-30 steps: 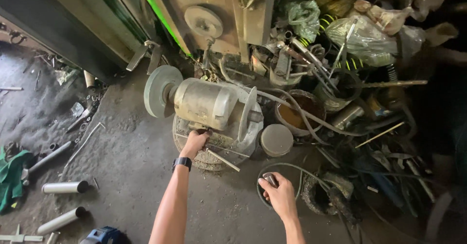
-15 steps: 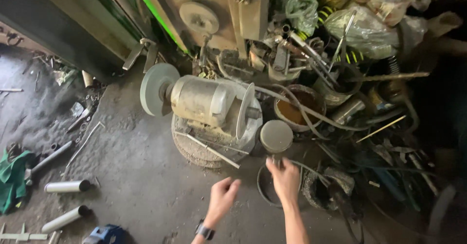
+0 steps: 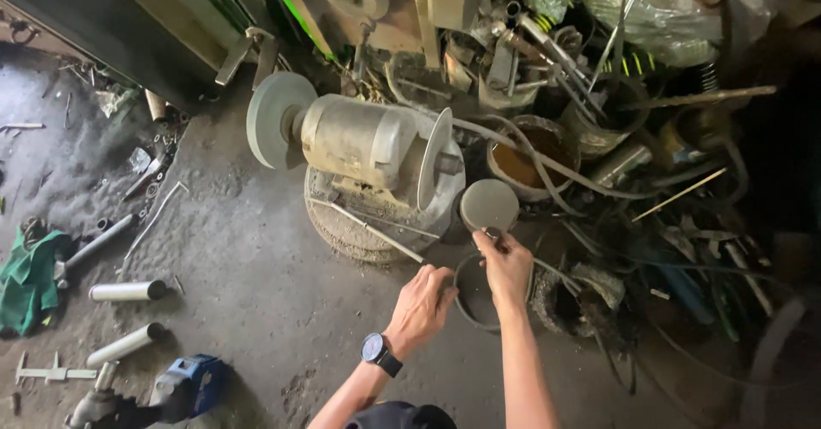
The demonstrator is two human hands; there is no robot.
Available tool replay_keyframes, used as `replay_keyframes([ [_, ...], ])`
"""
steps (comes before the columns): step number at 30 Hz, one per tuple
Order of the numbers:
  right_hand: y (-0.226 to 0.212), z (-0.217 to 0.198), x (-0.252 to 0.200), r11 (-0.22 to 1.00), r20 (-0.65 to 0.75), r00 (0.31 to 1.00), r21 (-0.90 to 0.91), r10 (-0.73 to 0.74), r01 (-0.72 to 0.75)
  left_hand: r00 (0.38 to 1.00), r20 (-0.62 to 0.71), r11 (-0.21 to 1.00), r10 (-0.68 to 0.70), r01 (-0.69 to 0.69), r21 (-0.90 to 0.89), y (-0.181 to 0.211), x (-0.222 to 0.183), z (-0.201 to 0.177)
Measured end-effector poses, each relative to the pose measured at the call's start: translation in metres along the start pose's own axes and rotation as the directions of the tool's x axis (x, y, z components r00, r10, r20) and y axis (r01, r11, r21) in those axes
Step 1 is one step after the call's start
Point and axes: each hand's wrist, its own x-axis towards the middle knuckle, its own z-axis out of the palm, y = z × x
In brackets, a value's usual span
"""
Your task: Cleaning, grinding, and machining a metal cylinder part using a lathe and a bench grinder in a workshop.
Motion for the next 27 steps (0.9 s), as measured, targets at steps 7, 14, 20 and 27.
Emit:
replay_keyframes([
  [7, 0.022, 0.003, 0.003, 0.997, 0.129, 0.991, -0.053, -0.046, 0.053, 0.863, 0.09, 0.807, -0.497, 0.497, -0.318, -0.07, 0.003, 0.053],
  [14, 0.004, 0.006, 0.004, 0.993, 0.091, 0.996, -0.112, -0.023, 0.033, 0.784, 0.22, 0.441, -0.58, 0.529, -0.725, -0.064, 0.05, 0.061],
  [20, 0.021, 0.017, 0.011, 0.986, 0.051, 0.997, -0.155, -0.057, 0.064, 0.722, 0.119, 0.427, -0.682, 0.524, -0.737, -0.044, 0.054, 0.065],
  [27, 0.051, 0.039, 0.012, 0.997, 0.038, 0.999, 0.074, 0.032, -0.035, 0.672, -0.055, 0.454, -0.738, 0.434, -0.778, -0.046, 0.053, 0.051],
])
